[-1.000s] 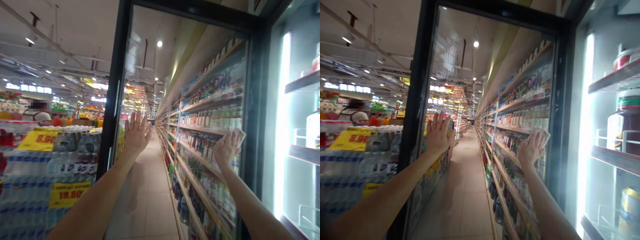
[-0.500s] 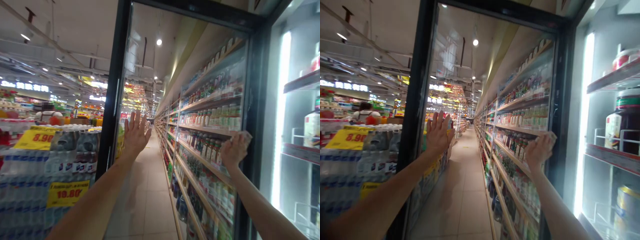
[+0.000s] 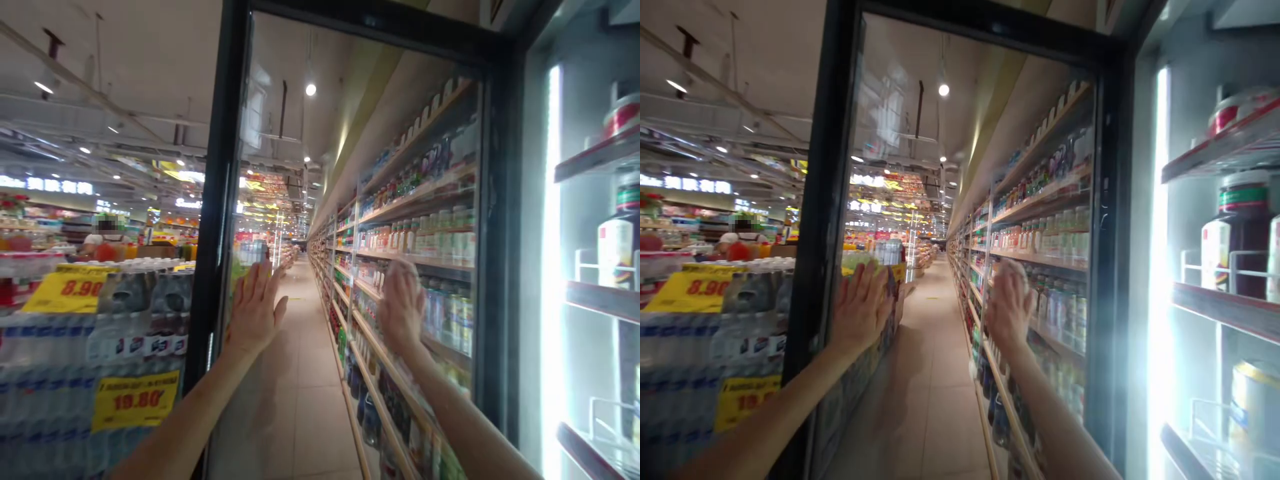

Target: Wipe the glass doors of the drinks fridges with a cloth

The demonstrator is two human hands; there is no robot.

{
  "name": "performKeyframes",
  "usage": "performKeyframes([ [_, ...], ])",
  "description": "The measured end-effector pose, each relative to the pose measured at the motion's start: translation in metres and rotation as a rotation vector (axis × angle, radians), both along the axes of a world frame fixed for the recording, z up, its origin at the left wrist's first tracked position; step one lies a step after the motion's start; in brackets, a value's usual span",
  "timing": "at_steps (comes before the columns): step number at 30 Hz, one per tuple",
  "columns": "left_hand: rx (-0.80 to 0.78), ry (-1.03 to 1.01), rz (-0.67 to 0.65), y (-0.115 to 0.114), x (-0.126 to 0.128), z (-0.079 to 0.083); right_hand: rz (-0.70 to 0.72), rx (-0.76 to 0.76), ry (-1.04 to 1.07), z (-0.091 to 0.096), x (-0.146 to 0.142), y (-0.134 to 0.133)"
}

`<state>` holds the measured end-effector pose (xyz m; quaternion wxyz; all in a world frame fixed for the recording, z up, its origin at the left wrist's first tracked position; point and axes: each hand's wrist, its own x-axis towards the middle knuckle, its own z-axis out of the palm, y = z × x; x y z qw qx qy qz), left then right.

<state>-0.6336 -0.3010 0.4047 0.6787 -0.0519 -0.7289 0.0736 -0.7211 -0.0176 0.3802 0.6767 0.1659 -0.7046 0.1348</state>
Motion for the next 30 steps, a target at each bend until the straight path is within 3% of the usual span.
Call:
performKeyframes([
  [2, 0.002, 0.005, 0.022, -0.001, 0.002, -0.009, -0.050, -0.313, -0.046, 0.004, -0.010, 0.021],
  [4, 0.004, 0.008, 0.033, 0.000, 0.003, -0.010, -0.036, -0.409, -0.051, 0.001, -0.006, 0.006],
  [6, 0.002, 0.005, 0.033, 0.000, 0.002, -0.008, 0.035, -0.200, -0.032, -0.013, 0.011, -0.039],
  [8, -0.006, -0.001, 0.024, -0.003, 0.003, -0.008, 0.157, 0.187, 0.011, -0.033, 0.029, -0.088],
  [10, -0.039, -0.007, 0.013, -0.010, 0.004, -0.016, 0.218, 0.370, 0.047, -0.053, 0.038, -0.110],
  [11, -0.061, -0.008, 0.011, -0.014, 0.006, -0.022, 0.209, 0.369, 0.047, -0.061, 0.037, -0.106],
  [13, -0.100, -0.002, 0.017, -0.021, 0.009, -0.036, 0.124, 0.217, 0.017, -0.071, 0.026, -0.068],
  [16, -0.092, 0.006, 0.032, -0.023, 0.011, -0.052, -0.040, -0.196, -0.055, -0.069, 0.003, 0.008],
  [18, -0.069, 0.008, 0.034, -0.021, 0.011, -0.055, -0.099, -0.414, -0.066, -0.064, -0.003, 0.027],
  [20, -0.060, 0.014, 0.031, -0.020, 0.009, -0.055, -0.091, -0.359, -0.049, -0.063, 0.003, 0.006],
  [23, -0.058, 0.026, 0.028, -0.021, 0.006, -0.053, 0.053, 0.131, -0.003, -0.075, 0.020, -0.059],
  [25, -0.060, 0.016, 0.039, -0.021, 0.008, -0.053, 0.148, 0.342, 0.031, -0.085, 0.030, -0.077],
  [26, -0.060, 0.007, 0.049, -0.020, 0.010, -0.054, 0.165, 0.355, 0.046, -0.088, 0.032, -0.072],
  [28, -0.050, -0.022, 0.082, -0.016, 0.013, -0.057, 0.090, 0.193, 0.030, -0.088, 0.025, -0.036],
  [30, -0.014, -0.047, 0.120, -0.013, 0.013, -0.060, 0.003, -0.094, -0.045, -0.078, 0.004, 0.009],
])
